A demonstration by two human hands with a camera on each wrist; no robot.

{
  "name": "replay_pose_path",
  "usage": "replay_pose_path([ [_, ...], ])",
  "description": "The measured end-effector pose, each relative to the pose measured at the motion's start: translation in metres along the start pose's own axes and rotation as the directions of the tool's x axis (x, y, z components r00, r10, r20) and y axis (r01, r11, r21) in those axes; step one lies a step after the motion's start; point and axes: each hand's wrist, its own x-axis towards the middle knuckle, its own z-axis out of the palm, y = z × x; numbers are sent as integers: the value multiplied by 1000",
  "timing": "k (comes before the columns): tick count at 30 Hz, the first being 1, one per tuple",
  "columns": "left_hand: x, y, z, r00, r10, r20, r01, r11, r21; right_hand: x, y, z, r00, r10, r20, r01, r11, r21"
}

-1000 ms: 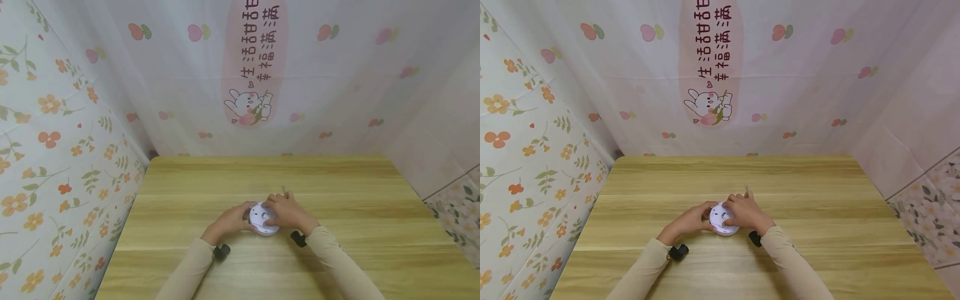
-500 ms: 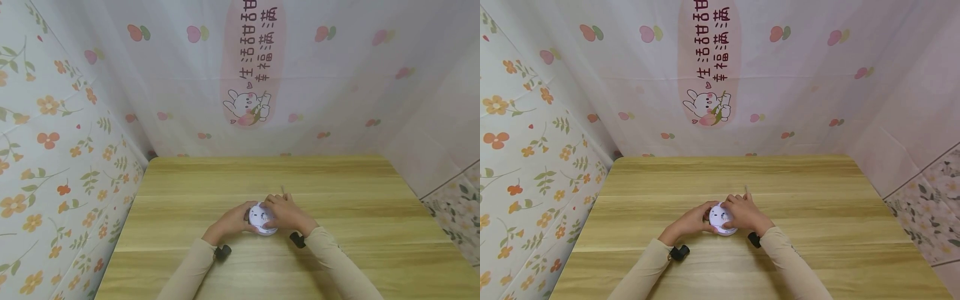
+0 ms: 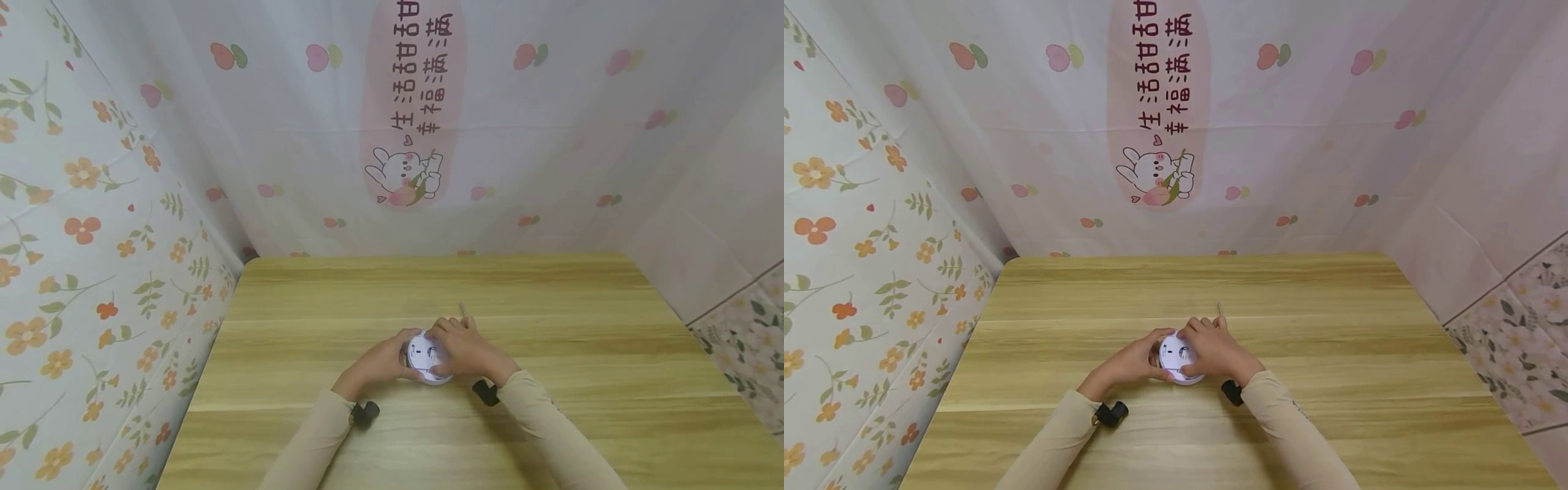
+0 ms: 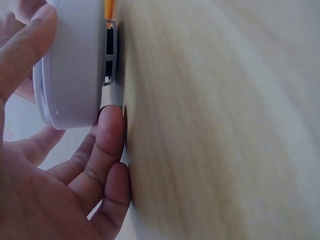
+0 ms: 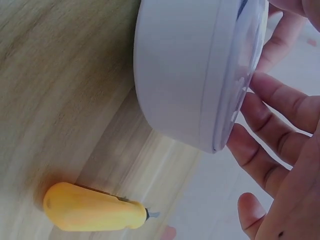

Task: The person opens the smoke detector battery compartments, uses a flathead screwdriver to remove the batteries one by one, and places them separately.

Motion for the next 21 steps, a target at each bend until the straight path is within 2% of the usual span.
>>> replay_pose_path([
  [9,-2,3,-1,1000,-28,-6,27,999,-41,-3,7,-7,999,8,-52,-9,1000,-14],
  [21,0,0,1,1000,-22,-10,21,999,-48,-15,26,-12,994,77,-77,-74,997,38],
])
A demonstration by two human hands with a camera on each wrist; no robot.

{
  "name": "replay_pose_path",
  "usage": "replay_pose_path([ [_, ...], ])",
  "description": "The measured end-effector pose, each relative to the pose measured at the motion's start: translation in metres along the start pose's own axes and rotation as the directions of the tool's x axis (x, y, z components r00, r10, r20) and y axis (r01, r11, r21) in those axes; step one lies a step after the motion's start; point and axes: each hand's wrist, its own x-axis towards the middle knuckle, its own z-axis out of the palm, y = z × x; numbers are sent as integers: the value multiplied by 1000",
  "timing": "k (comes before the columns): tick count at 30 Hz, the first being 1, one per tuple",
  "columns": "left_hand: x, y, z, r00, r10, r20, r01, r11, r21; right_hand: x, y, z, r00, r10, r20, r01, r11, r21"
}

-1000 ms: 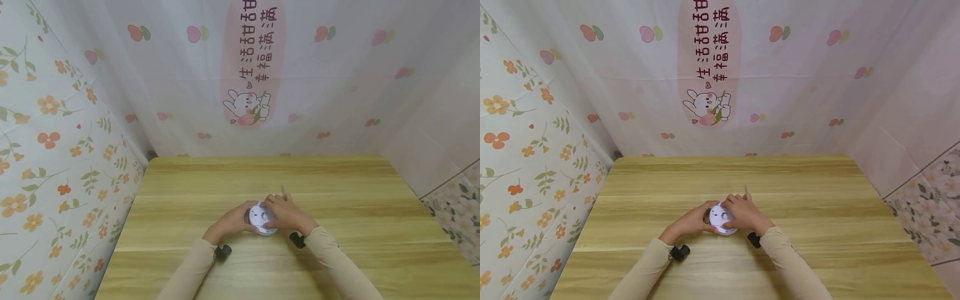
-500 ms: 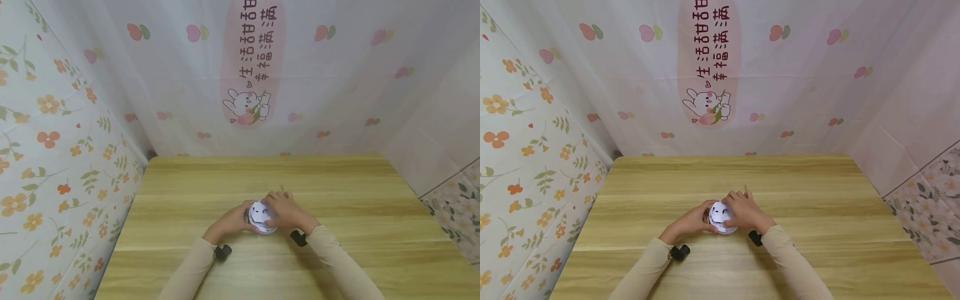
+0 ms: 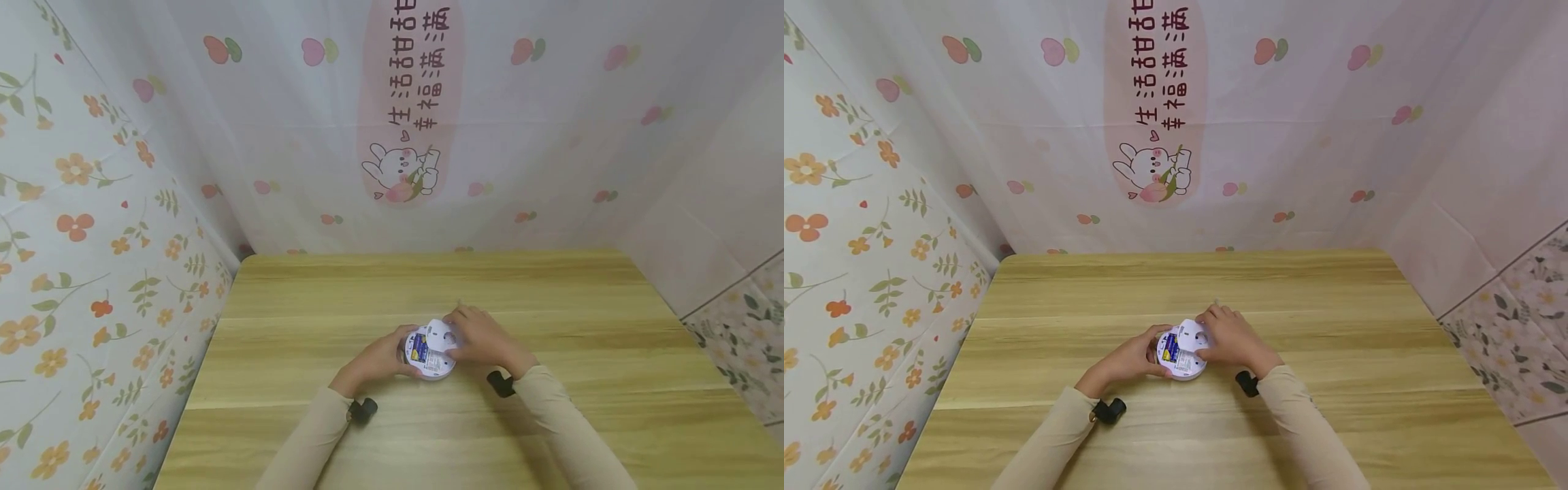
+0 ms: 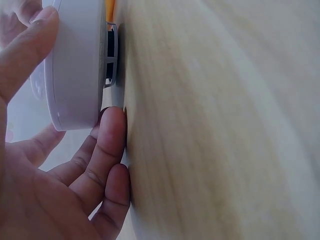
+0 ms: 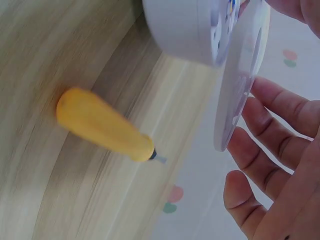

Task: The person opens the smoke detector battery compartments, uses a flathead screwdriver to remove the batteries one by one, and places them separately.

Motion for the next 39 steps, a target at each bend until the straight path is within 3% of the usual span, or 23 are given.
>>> replay_pose_path([
  [16,-1,2,2,1000,6,-12,-6,1000,-6,-12,26,-1,980,195,-40,-194,980,34],
  [23,-3,2,2,1000,-2,-16,3,1000,19,-16,39,4,945,321,-63,-318,947,52],
  [32,-4,2,2,1000,-3,-20,3,999,40,-22,47,8,921,381,-84,-376,924,72],
  [39,-4,2,2,1000,7,-25,-6,999,53,-21,51,14,875,482,-52,-472,872,130],
])
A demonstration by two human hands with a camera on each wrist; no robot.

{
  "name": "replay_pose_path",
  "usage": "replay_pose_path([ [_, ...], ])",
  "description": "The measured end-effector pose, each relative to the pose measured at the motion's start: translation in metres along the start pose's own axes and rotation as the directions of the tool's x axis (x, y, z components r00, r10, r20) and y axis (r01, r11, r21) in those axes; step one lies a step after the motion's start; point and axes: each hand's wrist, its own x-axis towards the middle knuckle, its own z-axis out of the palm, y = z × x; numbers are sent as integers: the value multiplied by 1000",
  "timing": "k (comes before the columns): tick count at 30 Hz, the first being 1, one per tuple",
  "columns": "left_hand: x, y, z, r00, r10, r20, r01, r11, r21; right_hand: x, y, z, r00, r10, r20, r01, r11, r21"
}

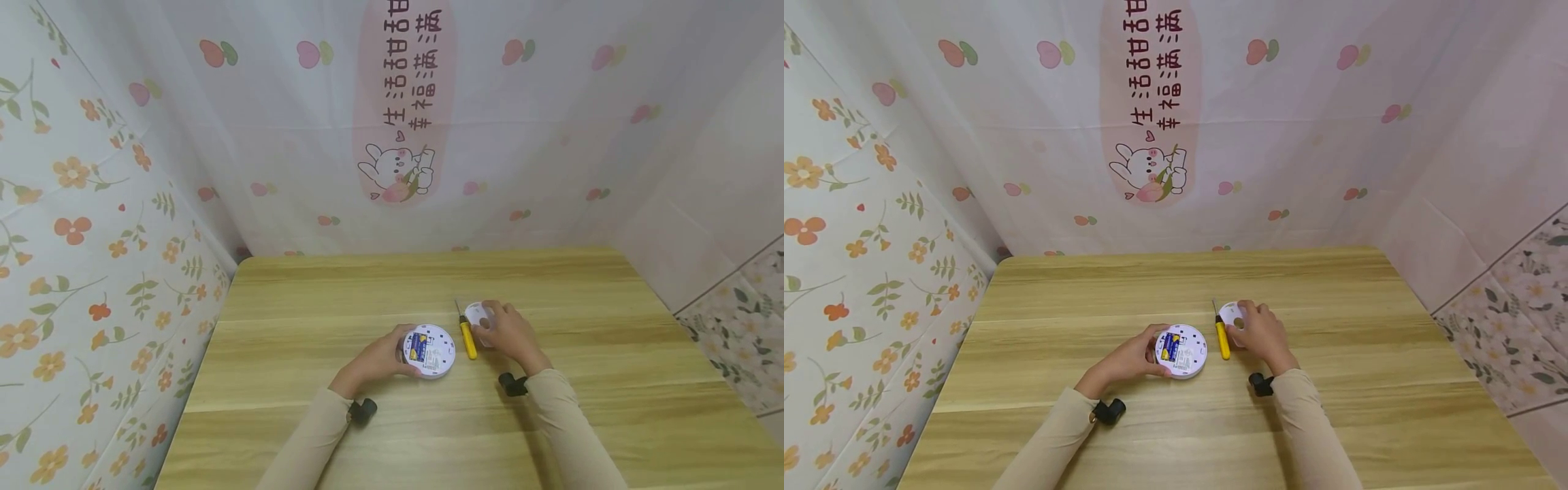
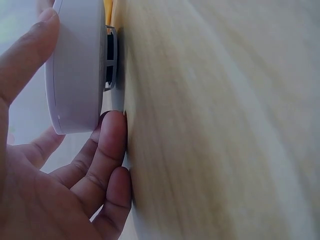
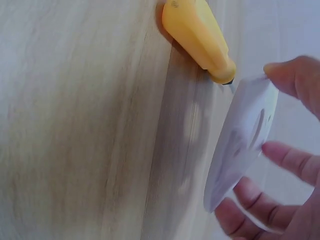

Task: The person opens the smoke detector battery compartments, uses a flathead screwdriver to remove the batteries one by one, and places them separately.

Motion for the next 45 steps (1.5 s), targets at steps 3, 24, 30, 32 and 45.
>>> replay_pose_path([
  [3,0,0,0,1000,5,-1,-5,1000,0,1,0,1,998,59,28,-59,998,12],
  [24,2,-2,1,1000,15,3,-15,1000,-19,0,-5,2,966,234,110,-231,972,-36],
  [30,2,-1,1,1000,12,1,-12,1000,-17,0,-9,0,959,261,112,-254,964,-72],
  [32,2,-1,1,1000,12,2,-12,1000,-14,0,-9,1,958,266,110,-258,963,-81],
  [45,1,-2,1,1000,-2,9,2,1000,-1,0,-11,7,961,266,76,-255,958,-132],
])
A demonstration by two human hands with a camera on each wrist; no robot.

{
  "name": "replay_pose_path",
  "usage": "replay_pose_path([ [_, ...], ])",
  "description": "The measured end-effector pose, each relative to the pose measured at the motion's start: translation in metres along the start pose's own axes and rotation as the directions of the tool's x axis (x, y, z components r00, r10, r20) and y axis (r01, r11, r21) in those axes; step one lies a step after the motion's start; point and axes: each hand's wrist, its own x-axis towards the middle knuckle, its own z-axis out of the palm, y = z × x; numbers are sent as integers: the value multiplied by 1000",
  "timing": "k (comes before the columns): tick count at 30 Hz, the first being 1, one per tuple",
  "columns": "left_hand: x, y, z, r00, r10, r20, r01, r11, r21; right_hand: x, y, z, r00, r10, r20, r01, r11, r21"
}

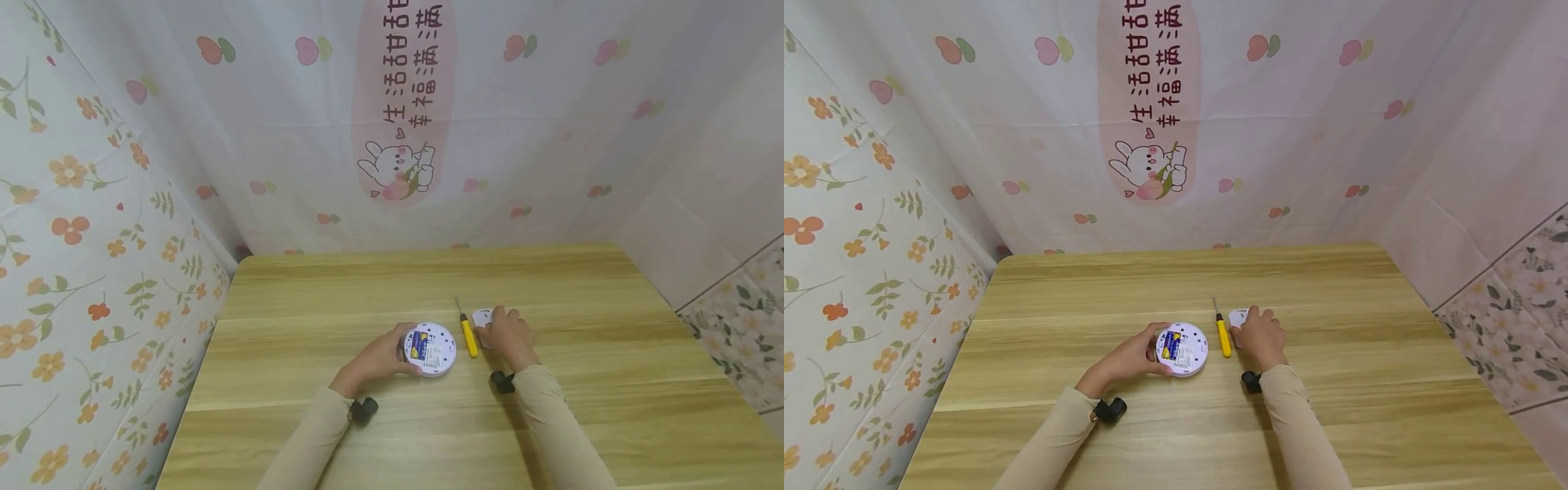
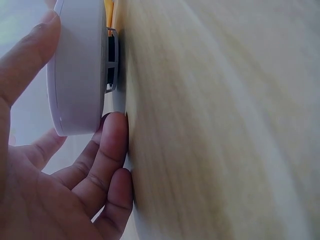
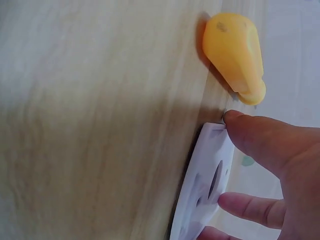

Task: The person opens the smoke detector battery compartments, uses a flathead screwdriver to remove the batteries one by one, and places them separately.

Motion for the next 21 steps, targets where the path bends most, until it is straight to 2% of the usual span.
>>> replay_pose_path([
  [12,-1,3,0,1000,-3,-8,3,1000,-7,-3,3,3,999,-15,-44,17,999,32],
  [21,-2,2,1,1000,0,-10,0,999,-32,-9,-1,-5,986,-98,-131,108,992,69],
])
